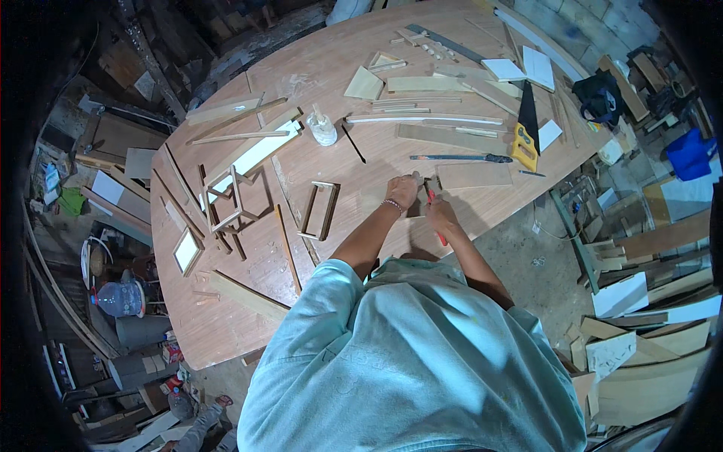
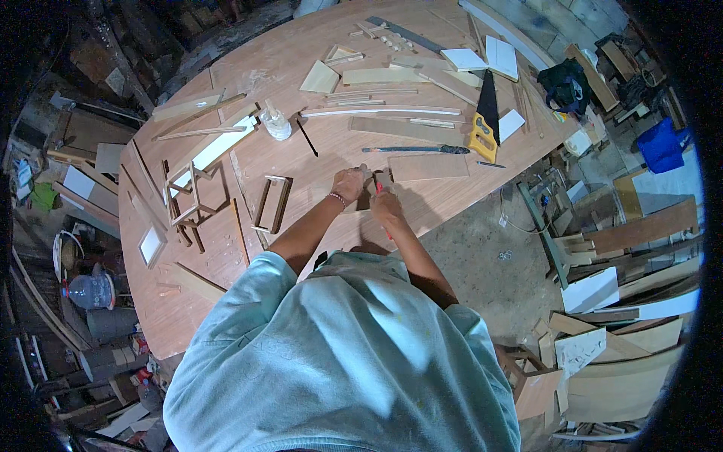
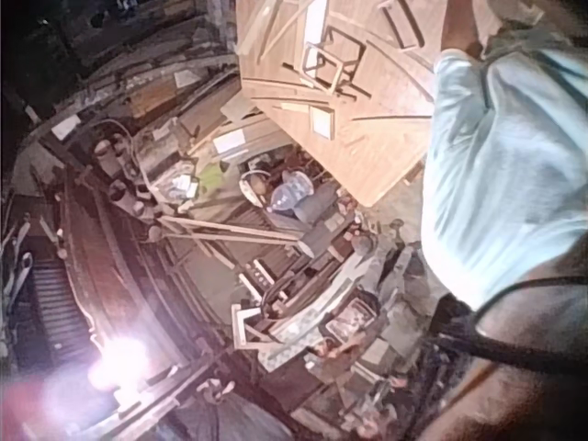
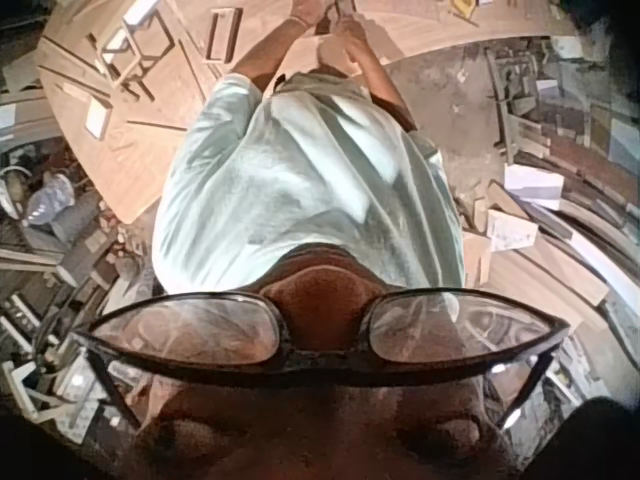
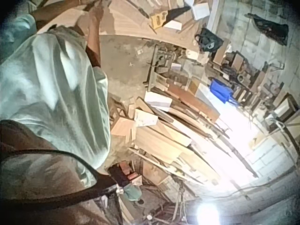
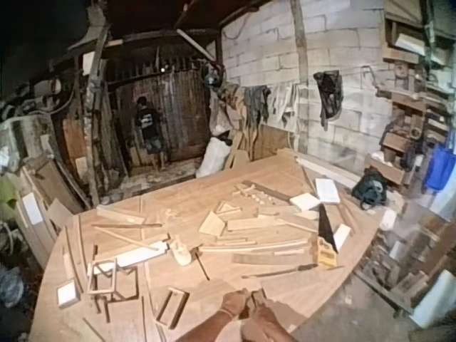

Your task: The person cuts a small wood piece on a workshop table using a utility knife.

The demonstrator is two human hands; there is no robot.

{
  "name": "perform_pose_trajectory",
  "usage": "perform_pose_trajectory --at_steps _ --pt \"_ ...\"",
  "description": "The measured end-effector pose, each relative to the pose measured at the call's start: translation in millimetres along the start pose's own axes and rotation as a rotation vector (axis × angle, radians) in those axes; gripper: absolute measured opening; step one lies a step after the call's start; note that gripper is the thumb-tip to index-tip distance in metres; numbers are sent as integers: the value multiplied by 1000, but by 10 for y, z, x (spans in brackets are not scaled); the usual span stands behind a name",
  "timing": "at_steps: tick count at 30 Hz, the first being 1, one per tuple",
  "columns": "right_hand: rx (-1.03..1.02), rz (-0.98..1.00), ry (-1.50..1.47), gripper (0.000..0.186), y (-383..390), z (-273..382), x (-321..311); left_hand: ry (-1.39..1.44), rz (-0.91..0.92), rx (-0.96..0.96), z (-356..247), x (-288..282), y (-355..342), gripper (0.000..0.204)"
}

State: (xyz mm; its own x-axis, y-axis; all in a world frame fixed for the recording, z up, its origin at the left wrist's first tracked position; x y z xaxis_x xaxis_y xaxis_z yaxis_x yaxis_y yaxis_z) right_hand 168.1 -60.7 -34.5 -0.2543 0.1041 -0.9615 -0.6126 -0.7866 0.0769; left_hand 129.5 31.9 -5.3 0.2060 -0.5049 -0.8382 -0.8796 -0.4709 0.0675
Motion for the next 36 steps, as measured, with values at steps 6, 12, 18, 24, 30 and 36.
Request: perform_pose_trajectory --at_steps 6,12,18,24,30,36 --pt "36 102 180 24 101 -26 -5 -11 -34 37 -11 33 9 25" --pt "68 136 36 33 55 -22 46 -89 -48 68 72 168 -78 24" --pt "127 340 -403 31 38 -299 185 -59 -7 -3 163 226 -133 21" --pt "163 136 -342 34 242 -477 87 -6 123 104 59 298 -267 29" --pt "163 27 -90 33 379 -345 -168 -21 245 78 77 291 -304 30" --pt "232 1 -52 31 414 -180 -141 -1 248 108 -27 216 -209 24"
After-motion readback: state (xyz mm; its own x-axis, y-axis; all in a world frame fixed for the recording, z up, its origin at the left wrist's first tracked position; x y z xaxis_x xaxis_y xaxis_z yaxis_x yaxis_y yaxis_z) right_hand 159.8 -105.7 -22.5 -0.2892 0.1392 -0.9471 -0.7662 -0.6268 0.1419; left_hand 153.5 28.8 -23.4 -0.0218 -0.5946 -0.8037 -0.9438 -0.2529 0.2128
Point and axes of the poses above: each hand's wrist, its own y-axis away from the middle knuckle, its own x-axis out of the palm, z = x × y, the point moved 8 cm from there along -y, towards the middle knuckle, and after that the axes turned 15 degrees about y, right-handed, at the moved point
